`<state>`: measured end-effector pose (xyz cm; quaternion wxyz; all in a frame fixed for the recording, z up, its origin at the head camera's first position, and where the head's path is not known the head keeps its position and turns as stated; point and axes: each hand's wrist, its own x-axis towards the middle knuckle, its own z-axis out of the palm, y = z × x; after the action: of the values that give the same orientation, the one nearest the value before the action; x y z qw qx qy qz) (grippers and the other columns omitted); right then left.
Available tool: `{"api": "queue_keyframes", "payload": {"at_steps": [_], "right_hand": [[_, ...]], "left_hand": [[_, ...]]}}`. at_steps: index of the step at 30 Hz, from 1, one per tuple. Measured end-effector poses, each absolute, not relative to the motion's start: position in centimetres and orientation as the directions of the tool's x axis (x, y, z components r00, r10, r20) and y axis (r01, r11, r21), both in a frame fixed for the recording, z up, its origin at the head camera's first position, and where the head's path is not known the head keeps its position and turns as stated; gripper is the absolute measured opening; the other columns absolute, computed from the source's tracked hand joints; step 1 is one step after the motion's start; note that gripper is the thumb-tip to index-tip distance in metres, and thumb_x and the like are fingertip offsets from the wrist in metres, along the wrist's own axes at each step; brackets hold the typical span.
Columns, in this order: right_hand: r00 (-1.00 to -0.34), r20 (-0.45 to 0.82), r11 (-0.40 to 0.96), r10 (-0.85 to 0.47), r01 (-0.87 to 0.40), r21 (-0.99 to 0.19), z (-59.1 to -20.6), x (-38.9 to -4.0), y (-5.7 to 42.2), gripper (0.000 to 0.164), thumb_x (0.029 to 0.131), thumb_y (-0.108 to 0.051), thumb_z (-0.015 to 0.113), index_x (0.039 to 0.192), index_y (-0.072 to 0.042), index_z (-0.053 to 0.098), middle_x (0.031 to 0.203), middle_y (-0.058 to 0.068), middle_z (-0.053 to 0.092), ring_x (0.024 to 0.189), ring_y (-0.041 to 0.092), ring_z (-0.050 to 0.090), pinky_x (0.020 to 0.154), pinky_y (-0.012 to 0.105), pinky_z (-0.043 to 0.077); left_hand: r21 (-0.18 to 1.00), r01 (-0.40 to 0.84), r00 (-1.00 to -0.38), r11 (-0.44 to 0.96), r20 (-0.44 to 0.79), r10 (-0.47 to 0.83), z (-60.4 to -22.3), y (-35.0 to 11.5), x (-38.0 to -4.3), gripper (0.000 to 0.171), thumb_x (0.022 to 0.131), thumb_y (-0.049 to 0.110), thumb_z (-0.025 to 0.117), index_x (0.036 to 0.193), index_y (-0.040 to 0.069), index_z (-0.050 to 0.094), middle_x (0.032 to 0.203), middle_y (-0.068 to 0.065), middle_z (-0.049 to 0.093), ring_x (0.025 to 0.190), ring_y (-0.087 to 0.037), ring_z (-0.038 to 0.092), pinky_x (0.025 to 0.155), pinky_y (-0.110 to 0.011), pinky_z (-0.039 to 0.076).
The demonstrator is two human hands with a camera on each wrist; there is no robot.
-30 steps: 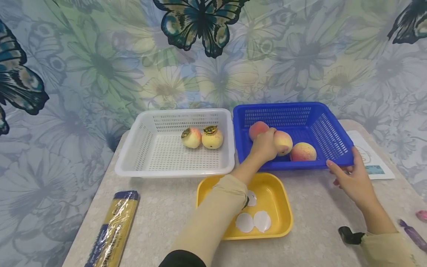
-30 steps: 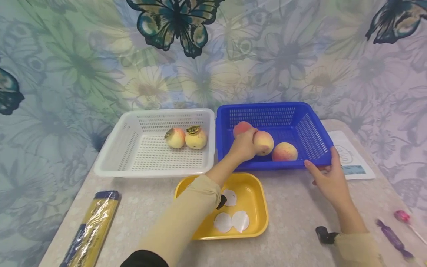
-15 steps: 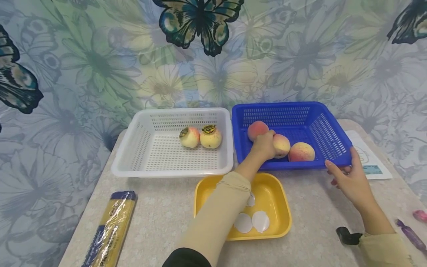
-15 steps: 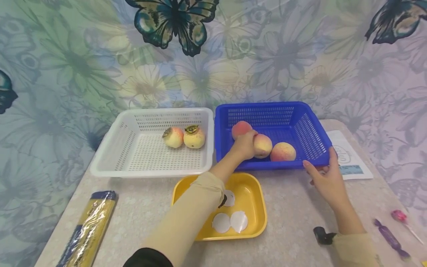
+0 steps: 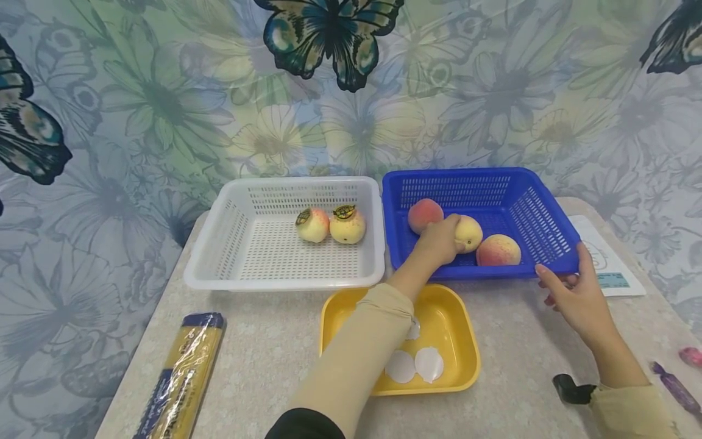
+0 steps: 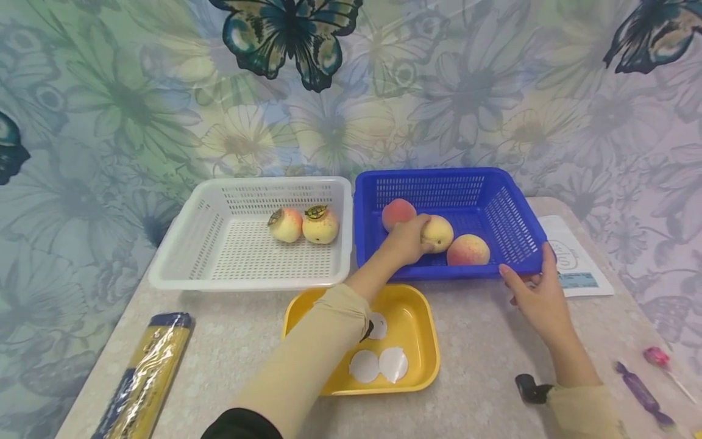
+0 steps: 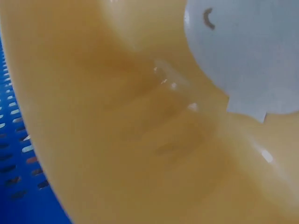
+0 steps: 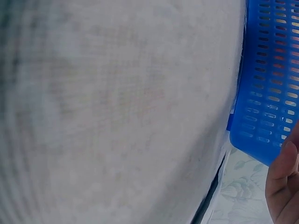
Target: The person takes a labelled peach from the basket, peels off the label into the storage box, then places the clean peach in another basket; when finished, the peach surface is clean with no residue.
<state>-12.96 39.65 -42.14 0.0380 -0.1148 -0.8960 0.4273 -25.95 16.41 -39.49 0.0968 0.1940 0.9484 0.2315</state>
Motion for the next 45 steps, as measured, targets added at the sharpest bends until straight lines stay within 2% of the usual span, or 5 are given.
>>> {"api": "queue_keyframes", "payload": {"at_steps": [7,16,23,35,45], "right_hand": [[-0.970,-0.056,0.604,0.234,0.191,-0.774,-41.9,-12.9,39.6,0.099,0.100,-0.048,0.052,0.156,-0.017,-0.023,0.086,-0.022,0.058,0.065,0.019,0.065,0.057,0.028,0.056],[-0.958,-0.034,0.662,0.285,0.222,-0.715,-41.7,-12.4,39.4,0.100,0.098,-0.051,0.055,0.158,-0.014,-0.016,0.076,-0.004,0.061,0.056,0.013,0.057,0.049,0.027,0.048],[-0.925,0.071,0.740,0.372,0.250,-0.624,-39.5,-11.6,38.1,0.092,0.094,-0.053,0.059,0.160,-0.011,0.010,0.074,0.004,0.056,0.051,0.010,0.044,0.041,0.030,0.036],[-0.930,0.328,0.736,0.165,-0.105,-0.669,-36.3,-11.8,32.6,0.073,0.089,-0.025,0.075,0.152,-0.016,0.037,0.082,-0.011,0.054,0.070,0.002,0.047,0.056,0.014,0.039],[-0.956,0.241,0.695,-0.167,-0.288,-0.659,-32.6,-14.9,25.4,0.065,0.090,-0.031,0.074,0.147,-0.023,0.043,0.108,0.002,0.060,0.088,0.013,0.057,0.072,0.016,0.048]], "left_hand": [[0.468,0.352,-0.899,0.810,-0.072,0.432,-38.0,15.9,-25.5,0.056,0.096,0.032,0.066,0.147,0.023,0.045,0.138,0.006,0.062,0.126,-0.022,0.059,0.106,-0.032,0.049],[0.617,0.374,-0.865,0.693,-0.036,0.500,-32.5,12.8,-23.7,0.060,0.097,0.035,0.065,0.151,0.028,0.040,0.120,0.005,0.068,0.102,-0.009,0.065,0.084,-0.024,0.055],[0.643,0.455,-0.844,0.617,0.089,0.529,-27.7,6.3,-21.0,0.062,0.096,0.042,0.063,0.151,0.028,0.039,0.138,0.002,0.058,0.131,-0.013,0.051,0.109,-0.034,0.045],[0.724,0.245,-0.969,0.644,0.165,0.183,-31.5,-9.2,-18.7,0.079,0.088,0.043,0.072,0.154,0.021,0.035,0.158,-0.004,0.037,0.148,-0.028,0.031,0.120,-0.054,0.029],[0.667,-0.040,-0.986,0.744,0.093,-0.136,-37.8,-17.8,-15.8,0.110,0.083,0.052,0.075,0.159,0.007,0.011,0.161,-0.024,0.020,0.149,-0.048,0.015,0.114,-0.069,0.020]]}}
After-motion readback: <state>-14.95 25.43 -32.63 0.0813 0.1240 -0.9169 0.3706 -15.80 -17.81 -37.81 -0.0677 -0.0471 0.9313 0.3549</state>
